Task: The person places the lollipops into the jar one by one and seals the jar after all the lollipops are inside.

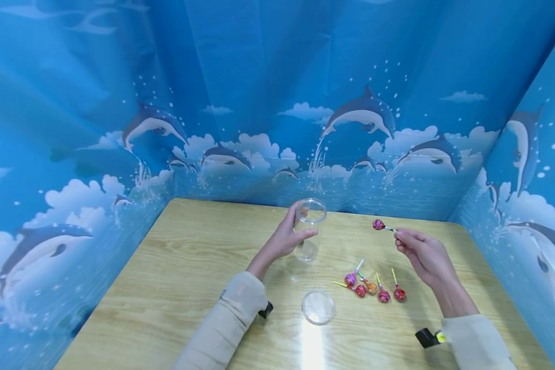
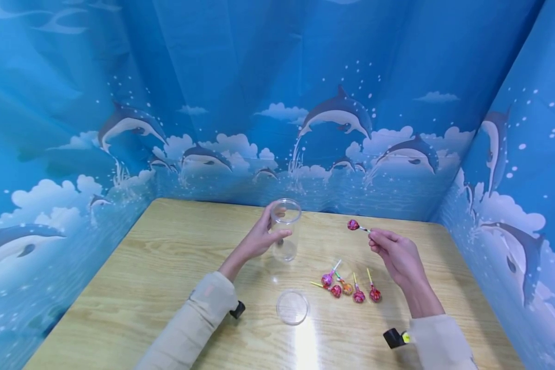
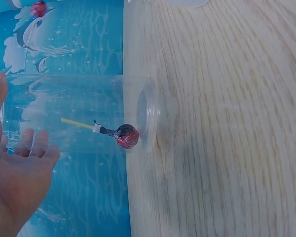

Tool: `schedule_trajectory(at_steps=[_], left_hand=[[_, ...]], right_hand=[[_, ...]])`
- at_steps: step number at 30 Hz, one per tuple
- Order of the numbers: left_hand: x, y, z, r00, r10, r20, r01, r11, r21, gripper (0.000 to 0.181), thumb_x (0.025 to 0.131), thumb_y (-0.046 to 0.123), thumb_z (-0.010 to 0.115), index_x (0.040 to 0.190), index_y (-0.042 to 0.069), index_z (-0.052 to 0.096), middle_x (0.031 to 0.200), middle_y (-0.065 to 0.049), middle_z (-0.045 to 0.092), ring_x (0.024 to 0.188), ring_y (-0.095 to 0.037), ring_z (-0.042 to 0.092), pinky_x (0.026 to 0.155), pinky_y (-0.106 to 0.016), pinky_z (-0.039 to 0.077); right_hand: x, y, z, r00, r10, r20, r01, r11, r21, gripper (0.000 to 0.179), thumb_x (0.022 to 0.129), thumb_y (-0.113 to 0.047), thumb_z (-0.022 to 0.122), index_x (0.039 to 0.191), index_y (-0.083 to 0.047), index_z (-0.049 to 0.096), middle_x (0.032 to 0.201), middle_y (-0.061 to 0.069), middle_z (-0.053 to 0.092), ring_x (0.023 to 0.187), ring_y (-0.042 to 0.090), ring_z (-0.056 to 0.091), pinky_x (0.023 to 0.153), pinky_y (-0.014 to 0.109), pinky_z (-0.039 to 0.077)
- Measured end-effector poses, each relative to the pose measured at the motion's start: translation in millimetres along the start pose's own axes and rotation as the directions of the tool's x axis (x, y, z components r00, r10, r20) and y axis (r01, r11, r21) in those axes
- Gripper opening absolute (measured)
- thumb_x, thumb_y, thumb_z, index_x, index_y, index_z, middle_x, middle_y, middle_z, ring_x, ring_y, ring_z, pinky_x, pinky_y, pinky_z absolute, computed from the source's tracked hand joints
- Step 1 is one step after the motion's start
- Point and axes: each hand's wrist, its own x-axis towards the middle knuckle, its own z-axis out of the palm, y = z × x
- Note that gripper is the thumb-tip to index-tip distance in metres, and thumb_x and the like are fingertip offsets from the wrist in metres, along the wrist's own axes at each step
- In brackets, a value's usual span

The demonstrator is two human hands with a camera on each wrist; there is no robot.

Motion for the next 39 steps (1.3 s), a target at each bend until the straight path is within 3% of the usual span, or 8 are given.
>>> schedule_trajectory(at_steps=[18,28,35,39], left_hand=[[1.4,0.3,-1.8,1.000,0.004,0.012,-0.004,1.000,0.017,0.090,0.095,0.029,0.078,0.164,0.022,0.020,0.158,-0.014,0.041,0.150,-0.036,0.034,0.120,-0.058,0.029],[1.8,-0.5,-1.0,1.000,0.014,0.010,-0.014,1.000,0.027,0.088,0.094,0.026,0.078,0.163,0.019,0.023,0.156,-0.016,0.043,0.148,-0.037,0.036,0.121,-0.056,0.029],[2.1,-0.3,-0.9,1.000,0.007,0.009,-0.007,1.000,0.022,0.089,0.094,0.026,0.078,0.163,0.019,0.022,0.157,-0.015,0.043,0.149,-0.036,0.035,0.121,-0.055,0.029],[2.6,-1.3,-0.5,1.000,0.009,0.003,-0.009,1.000,0.013,0.088,0.095,0.026,0.078,0.163,0.018,0.022,0.156,-0.016,0.043,0.148,-0.036,0.036,0.122,-0.052,0.029]], right_hand=[[12.6,-22.6,72.7,0.997,-0.016,0.070,0.021,0.998,-0.068,0.009,0.101,-0.009,0.068,0.105,-0.011,0.075,0.098,0.003,0.072,0.085,0.011,0.069,0.078,0.021,0.059],[27.3,-24.1,107.7,0.995,-0.003,0.102,0.010,0.997,-0.075,0.009,0.099,-0.009,0.071,0.106,-0.009,0.075,0.097,0.005,0.072,0.084,0.012,0.068,0.076,0.020,0.059],[39.3,-18.6,123.5,0.994,0.018,0.104,-0.004,0.991,-0.137,0.034,0.100,-0.010,0.069,0.129,0.005,0.060,0.100,0.005,0.071,0.083,0.011,0.068,0.077,0.021,0.059],[46.5,-15.4,133.0,0.994,0.012,0.107,0.007,0.983,-0.181,0.034,0.100,-0.009,0.068,0.129,0.006,0.060,0.098,0.004,0.071,0.082,0.010,0.068,0.075,0.020,0.059]])
